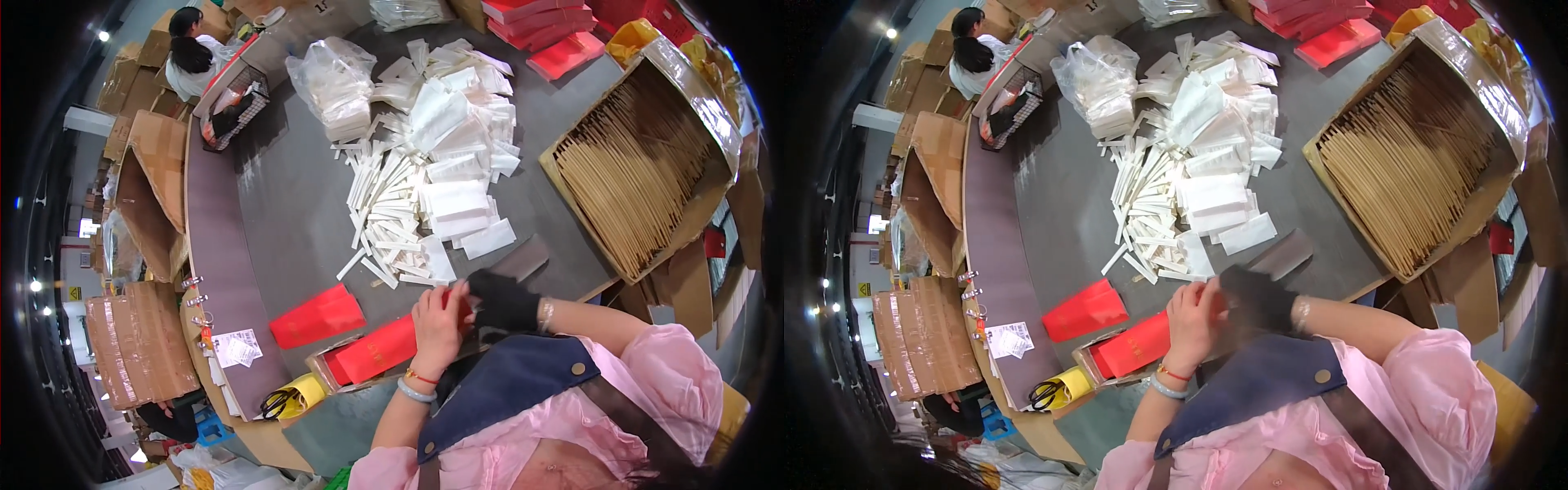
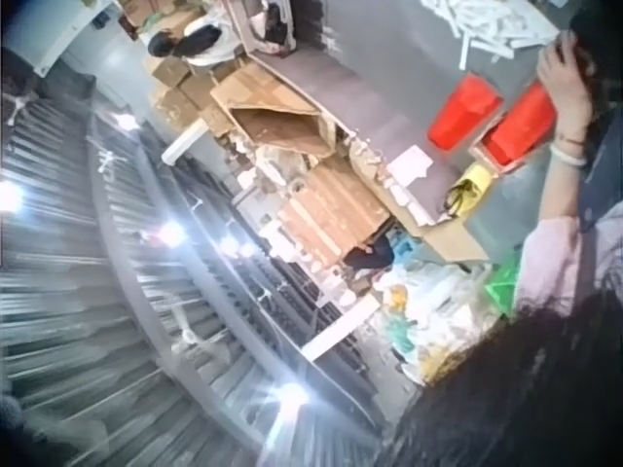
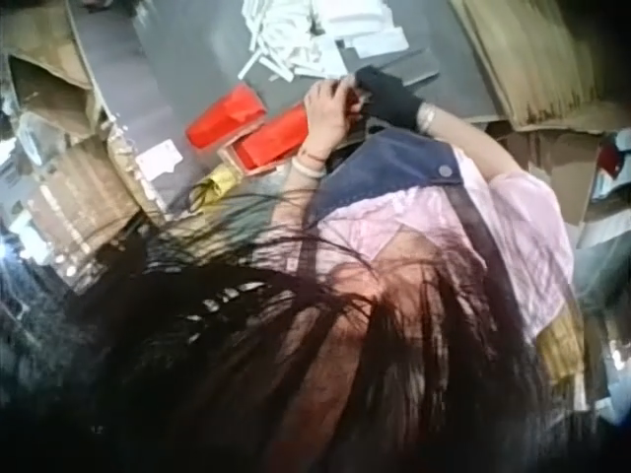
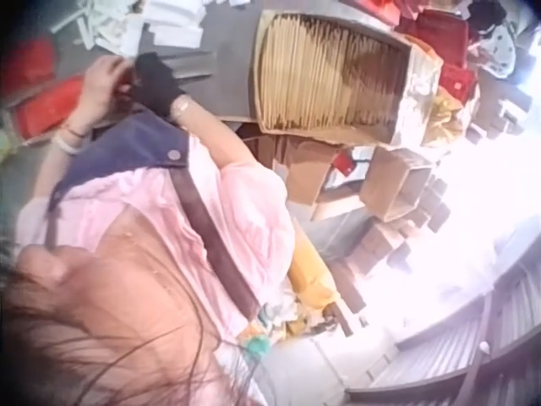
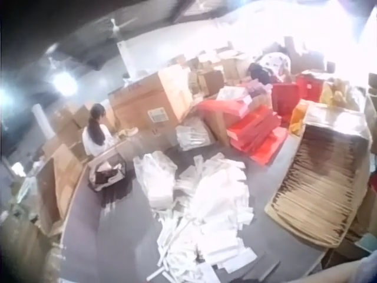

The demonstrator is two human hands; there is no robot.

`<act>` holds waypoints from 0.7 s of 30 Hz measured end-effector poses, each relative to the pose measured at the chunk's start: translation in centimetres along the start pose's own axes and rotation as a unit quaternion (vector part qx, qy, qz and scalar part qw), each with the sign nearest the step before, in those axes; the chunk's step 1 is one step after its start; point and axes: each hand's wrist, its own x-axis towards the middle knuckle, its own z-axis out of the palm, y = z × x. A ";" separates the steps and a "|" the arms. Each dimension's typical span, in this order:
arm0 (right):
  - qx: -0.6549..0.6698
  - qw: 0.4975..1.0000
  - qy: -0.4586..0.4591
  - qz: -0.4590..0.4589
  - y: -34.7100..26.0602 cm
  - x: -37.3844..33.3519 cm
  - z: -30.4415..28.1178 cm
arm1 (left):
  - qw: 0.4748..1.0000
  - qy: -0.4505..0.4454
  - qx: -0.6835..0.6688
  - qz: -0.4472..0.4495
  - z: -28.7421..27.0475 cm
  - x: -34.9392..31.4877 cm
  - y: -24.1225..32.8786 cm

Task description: Picking up pairs of wooden chopsticks and inserting them into paper sleeves before packing them into a cardboard box.

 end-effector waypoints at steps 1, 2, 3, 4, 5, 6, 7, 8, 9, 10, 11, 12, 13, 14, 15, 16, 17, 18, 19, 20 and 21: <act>-0.207 0.971 0.089 -0.078 1.8 -0.3 -0.4 | 1.000 0.003 0.002 0.000 -0.5 0.6 0.0; -0.276 0.955 0.072 -0.082 1.3 -0.3 -1.7 | 0.998 -0.053 0.034 0.018 -0.9 0.6 0.1; -0.344 0.934 0.058 -0.081 0.3 -0.5 -3.0 | 0.991 -0.113 0.062 0.041 -1.5 0.8 0.2; -0.342 0.935 0.054 -0.083 -0.3 -0.9 -3.2 | 0.988 -0.139 0.058 0.034 -2.3 0.9 0.6; -0.339 0.940 0.011 -0.050 -0.3 -1.0 -3.9 | 0.988 -0.137 0.057 0.035 -3.5 1.7 0.9; -0.331 0.943 -0.036 -0.018 -0.5 -1.2 -4.4 | 0.986 -0.153 0.064 0.024 -5.4 2.2 1.0; -0.329 0.943 -0.038 -0.016 -0.5 -1.9 -5.2 | 0.983 -0.171 0.069 0.015 -6.6 2.3 0.4; -0.340 0.940 0.020 -0.021 -0.5 -2.5 -6.4 | 0.988 -0.145 0.052 0.019 -7.8 2.2 -1.2; -0.348 0.934 0.077 -0.025 -0.4 -3.0 -7.2 | 0.992 -0.119 0.034 0.024 -8.6 1.8 -3.0; -0.339 0.933 0.116 -0.019 -0.5 -3.3 -7.4 | 0.994 -0.089 0.064 0.007 -9.6 1.2 -5.2; -0.340 0.933 0.117 -0.016 -0.7 -3.5 -7.3 | 0.994 -0.060 0.088 -0.003 -9.5 1.2 -6.9; -0.350 0.932 0.091 -0.002 -0.8 -3.7 -7.0 | 0.977 -0.032 0.203 -0.059 -8.9 0.3 -7.4; -0.359 0.931 0.066 0.009 -1.1 -3.7 -6.8 | 0.977 -0.032 0.205 -0.058 -8.0 -0.5 -7.2; -0.356 0.932 0.067 0.005 -1.5 -3.6 -6.6 | 0.983 0.018 0.139 -0.122 -6.6 -1.5 -6.1; -0.356 0.931 0.074 0.005 -2.0 -3.7 -6.4 | 0.979 0.064 0.068 -0.183 -4.7 -2.4 -4.9; -0.355 0.931 0.080 0.003 -2.4 -3.7 -6.2 | 0.974 0.054 0.077 -0.207 -2.7 -3.4 -3.9; -0.355 0.932 0.078 0.004 -2.4 -3.5 -6.1 | 0.962 0.044 0.066 -0.261 -1.1 -3.5 -2.5; -0.362 0.930 0.059 0.010 -2.6 -3.3 -5.9 | 0.958 0.050 0.044 -0.280 0.1 -3.7 -2.3; -0.368 0.929 0.041 0.016 -2.8 -3.1 -5.7 | 0.952 0.057 0.023 -0.299 0.9 -4.0 -2.4; -0.370 0.928 0.038 0.017 -2.7 -3.0 -5.6 | 0.952 0.055 0.020 -0.301 1.1 -4.1 -2.6; -0.378 0.925 0.027 0.018 -2.8 -2.8 -5.5 | 0.952 0.066 -0.007 -0.298 1.0 -4.1 -2.9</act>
